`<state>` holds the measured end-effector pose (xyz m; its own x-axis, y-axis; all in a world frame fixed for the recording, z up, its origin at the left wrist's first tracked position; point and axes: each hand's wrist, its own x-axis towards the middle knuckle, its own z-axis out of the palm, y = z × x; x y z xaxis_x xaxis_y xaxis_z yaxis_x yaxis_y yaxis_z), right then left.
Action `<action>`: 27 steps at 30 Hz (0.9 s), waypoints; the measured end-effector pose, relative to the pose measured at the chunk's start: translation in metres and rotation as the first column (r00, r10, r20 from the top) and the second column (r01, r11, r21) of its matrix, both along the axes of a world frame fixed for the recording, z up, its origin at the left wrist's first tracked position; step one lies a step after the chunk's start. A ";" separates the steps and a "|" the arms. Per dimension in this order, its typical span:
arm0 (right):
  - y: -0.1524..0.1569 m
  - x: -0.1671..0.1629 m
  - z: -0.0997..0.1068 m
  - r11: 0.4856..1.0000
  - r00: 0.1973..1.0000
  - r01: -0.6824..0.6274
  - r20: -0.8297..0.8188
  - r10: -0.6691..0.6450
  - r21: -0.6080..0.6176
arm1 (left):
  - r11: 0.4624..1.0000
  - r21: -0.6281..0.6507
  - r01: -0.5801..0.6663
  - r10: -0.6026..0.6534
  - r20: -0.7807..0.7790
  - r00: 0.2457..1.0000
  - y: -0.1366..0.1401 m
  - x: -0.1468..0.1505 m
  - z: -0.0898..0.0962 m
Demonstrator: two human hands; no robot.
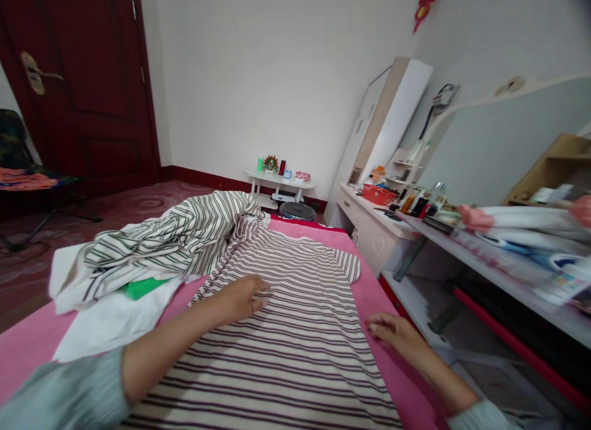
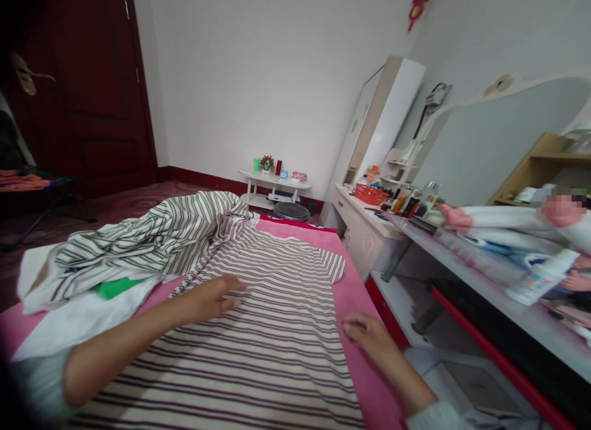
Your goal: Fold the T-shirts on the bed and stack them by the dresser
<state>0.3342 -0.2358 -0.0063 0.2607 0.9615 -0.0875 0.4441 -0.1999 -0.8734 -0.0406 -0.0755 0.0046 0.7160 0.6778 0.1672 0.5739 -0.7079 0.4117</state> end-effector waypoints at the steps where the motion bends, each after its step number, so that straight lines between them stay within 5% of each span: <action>1: 0.015 0.006 -0.006 0.997 0.994 0.080 -0.075 -0.081 -0.013 | 1.000 0.020 -0.019 0.019 -0.023 1.000 0.011 0.014 -0.012; 6: 0.075 0.018 -0.020 0.948 0.912 0.306 -0.261 -0.318 -0.086 | 0.957 0.195 -0.215 0.228 -0.048 0.972 0.042 0.051 -0.060; 11: 0.122 0.013 -0.028 0.931 0.899 0.361 -0.247 -0.362 -0.052 | 0.944 0.233 -0.234 0.243 -0.010 0.970 0.047 0.052 -0.073; 13: 0.140 0.012 -0.031 0.922 0.906 0.385 -0.205 -0.370 0.037 | 0.944 0.227 -0.241 0.251 -0.018 0.968 0.047 0.051 -0.071; 16: 0.164 0.003 -0.032 0.843 0.883 0.464 -0.066 -0.464 0.272 | 0.946 0.209 -0.249 0.262 -0.038 0.964 0.046 0.051 -0.068; 17: 0.169 -0.004 -0.031 0.832 0.885 0.434 0.011 -0.466 0.344 | 0.947 0.204 -0.250 0.264 -0.044 0.964 0.046 0.051 -0.067; 19: 0.174 -0.023 -0.027 0.904 0.921 0.182 0.255 -0.295 0.386 | 0.948 0.198 -0.249 0.263 -0.050 0.963 0.046 0.052 -0.066; 22: 0.172 -0.057 -0.020 0.925 0.767 -0.315 0.631 0.116 0.212 | 0.948 0.199 -0.248 0.262 -0.051 0.964 0.046 0.051 -0.066; 24: 0.169 -0.071 -0.018 0.921 0.716 -0.354 0.681 0.153 0.165 | 0.947 0.201 -0.250 0.263 -0.046 0.964 0.046 0.051 -0.067; 27: 0.170 -0.077 -0.019 0.961 0.739 -0.215 0.672 0.045 0.172 | 0.945 0.206 -0.254 0.266 -0.030 0.964 0.047 0.051 -0.068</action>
